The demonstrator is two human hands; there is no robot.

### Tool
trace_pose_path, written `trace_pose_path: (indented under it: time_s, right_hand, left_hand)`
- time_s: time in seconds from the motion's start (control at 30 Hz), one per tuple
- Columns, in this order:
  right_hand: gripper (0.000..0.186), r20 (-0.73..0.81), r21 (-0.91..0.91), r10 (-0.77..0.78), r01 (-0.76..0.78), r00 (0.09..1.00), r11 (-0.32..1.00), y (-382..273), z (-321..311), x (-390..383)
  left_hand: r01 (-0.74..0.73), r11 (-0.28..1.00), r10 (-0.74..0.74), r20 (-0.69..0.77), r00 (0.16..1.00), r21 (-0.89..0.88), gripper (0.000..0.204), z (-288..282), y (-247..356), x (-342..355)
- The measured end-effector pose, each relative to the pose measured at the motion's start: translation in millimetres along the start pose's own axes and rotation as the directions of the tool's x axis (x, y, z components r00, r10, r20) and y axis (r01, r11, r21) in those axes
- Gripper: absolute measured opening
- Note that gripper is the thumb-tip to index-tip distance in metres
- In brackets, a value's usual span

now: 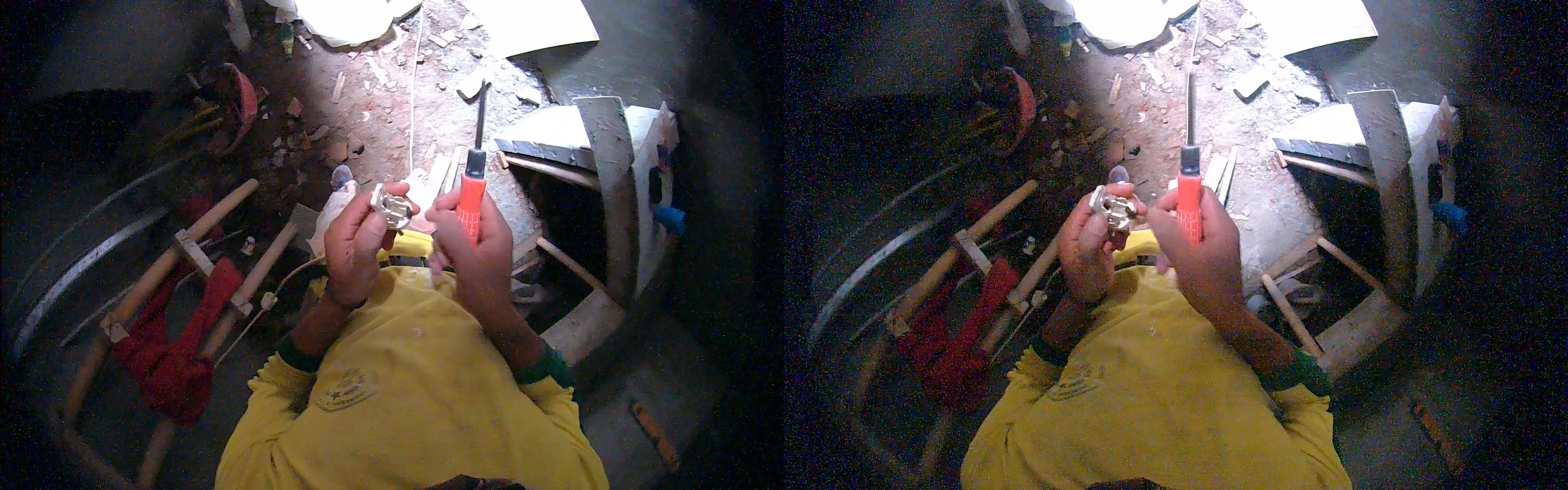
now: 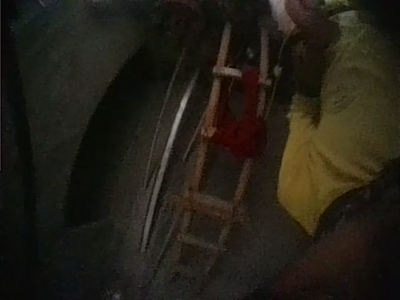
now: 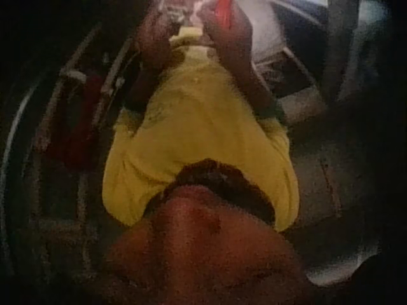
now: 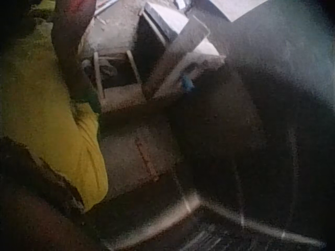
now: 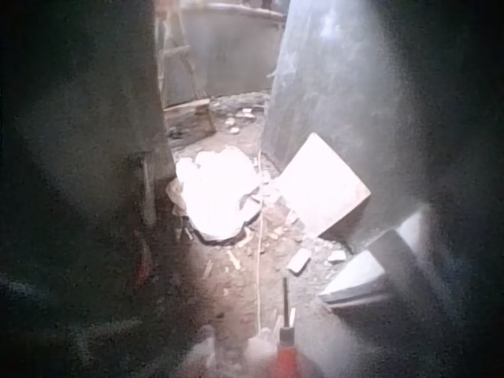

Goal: The person uses a screwdriver to manipulate a small white electrical component, likely a switch or socket, while standing in a cluttered construction area. They repeatedly tighten and loosen screws on the component, handling wires and the device with both hands.

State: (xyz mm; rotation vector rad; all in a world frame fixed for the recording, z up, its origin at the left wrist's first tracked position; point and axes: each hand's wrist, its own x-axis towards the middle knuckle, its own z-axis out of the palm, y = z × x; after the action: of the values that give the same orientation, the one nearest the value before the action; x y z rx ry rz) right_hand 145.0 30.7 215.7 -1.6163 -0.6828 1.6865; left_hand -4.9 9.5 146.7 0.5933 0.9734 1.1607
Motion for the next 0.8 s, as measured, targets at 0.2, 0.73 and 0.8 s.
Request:
trace_pose_path:
  time_s: [0.2,0.73,0.8]
  right_hand:
    - [0.038,0.396,-0.606,-0.502,0.63,0.769,0.486,-13,-47,-34]
    - [0.045,0.438,-0.663,-0.548,0.667,0.713,0.339,-33,-48,-53]
    - [0.044,0.444,-0.678,-0.548,0.666,0.709,0.311,-36,-47,-54]
  left_hand:
    - [-0.015,0.996,0.005,-0.117,0.993,-0.086,0.05,-3,6,5]
    - [-0.312,0.938,0.316,0.001,0.949,-0.154,0.057,-19,0,16]
    - [-0.283,0.945,0.293,0.036,0.955,-0.165,0.061,-22,3,17]
